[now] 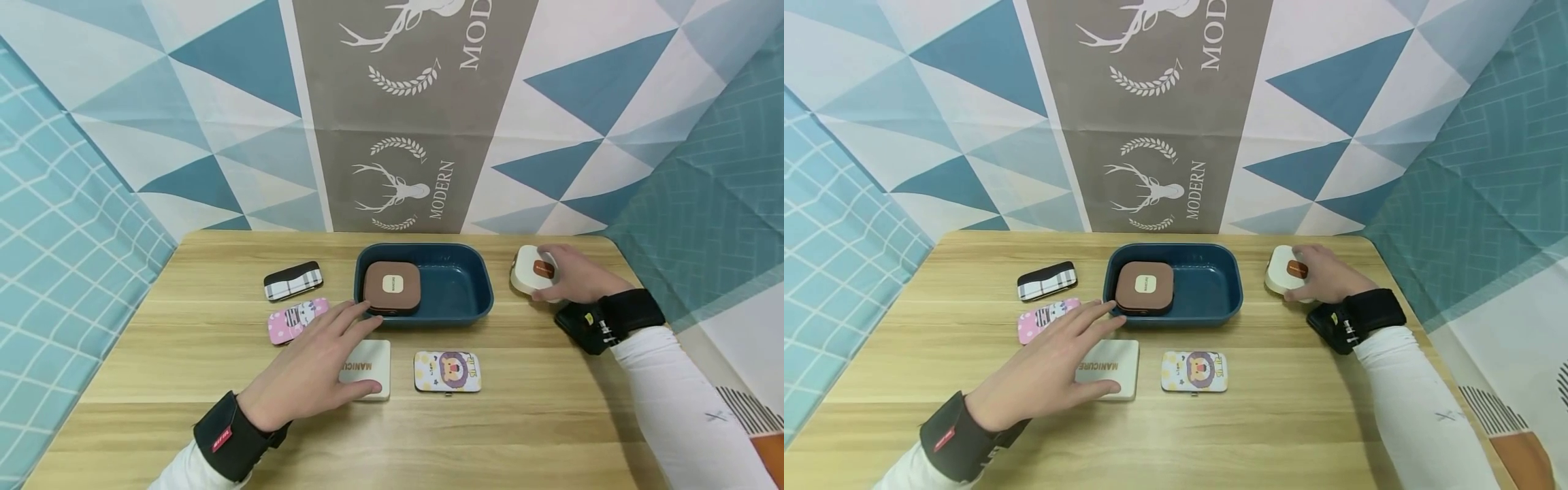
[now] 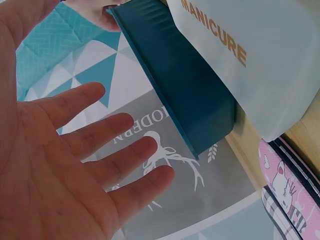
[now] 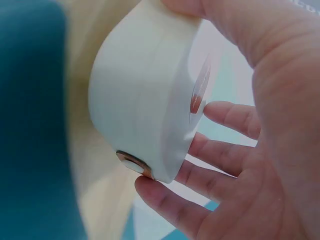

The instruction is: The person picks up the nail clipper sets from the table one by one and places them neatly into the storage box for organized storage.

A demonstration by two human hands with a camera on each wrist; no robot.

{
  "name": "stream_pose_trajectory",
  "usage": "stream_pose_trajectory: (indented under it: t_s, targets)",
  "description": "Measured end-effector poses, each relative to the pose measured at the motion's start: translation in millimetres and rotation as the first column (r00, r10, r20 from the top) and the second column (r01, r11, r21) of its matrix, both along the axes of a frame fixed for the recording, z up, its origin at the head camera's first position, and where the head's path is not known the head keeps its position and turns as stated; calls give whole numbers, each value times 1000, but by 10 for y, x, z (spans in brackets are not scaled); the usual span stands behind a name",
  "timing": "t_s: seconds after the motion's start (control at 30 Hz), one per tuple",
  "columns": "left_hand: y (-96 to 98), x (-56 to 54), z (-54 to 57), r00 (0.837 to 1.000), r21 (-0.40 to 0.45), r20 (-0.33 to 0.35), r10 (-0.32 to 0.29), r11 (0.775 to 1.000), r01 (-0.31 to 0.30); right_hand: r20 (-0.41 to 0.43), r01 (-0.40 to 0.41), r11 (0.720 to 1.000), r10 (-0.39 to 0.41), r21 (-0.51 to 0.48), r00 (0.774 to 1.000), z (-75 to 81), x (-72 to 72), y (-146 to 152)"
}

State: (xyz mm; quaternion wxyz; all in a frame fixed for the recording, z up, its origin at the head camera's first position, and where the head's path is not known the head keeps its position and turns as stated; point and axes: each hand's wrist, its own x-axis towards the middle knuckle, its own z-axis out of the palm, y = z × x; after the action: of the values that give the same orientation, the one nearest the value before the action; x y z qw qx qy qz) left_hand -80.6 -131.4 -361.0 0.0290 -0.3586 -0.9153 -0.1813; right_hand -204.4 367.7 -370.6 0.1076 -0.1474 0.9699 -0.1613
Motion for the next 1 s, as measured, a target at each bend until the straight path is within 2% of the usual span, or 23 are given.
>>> stream_pose_trajectory:
  t_s: [0.27,0.5,0.77,1.0]
  targets:
    - [-18,-9,10,1000,-23,-15,5,1000,-6,-104,-65,998,64,-11,993,318,57,-219]
    - [-45,-3,23,1000,-23,-8,10,1000,-10,-160,-90,996,90,9,983,553,96,-517]
    - [-76,-9,26,1000,-22,-21,9,1000,-9,-158,-112,993,114,22,981,639,83,-799]
    - [-76,-15,33,1000,-24,-22,11,1000,-11,-148,-165,986,165,14,975,664,48,-1009]
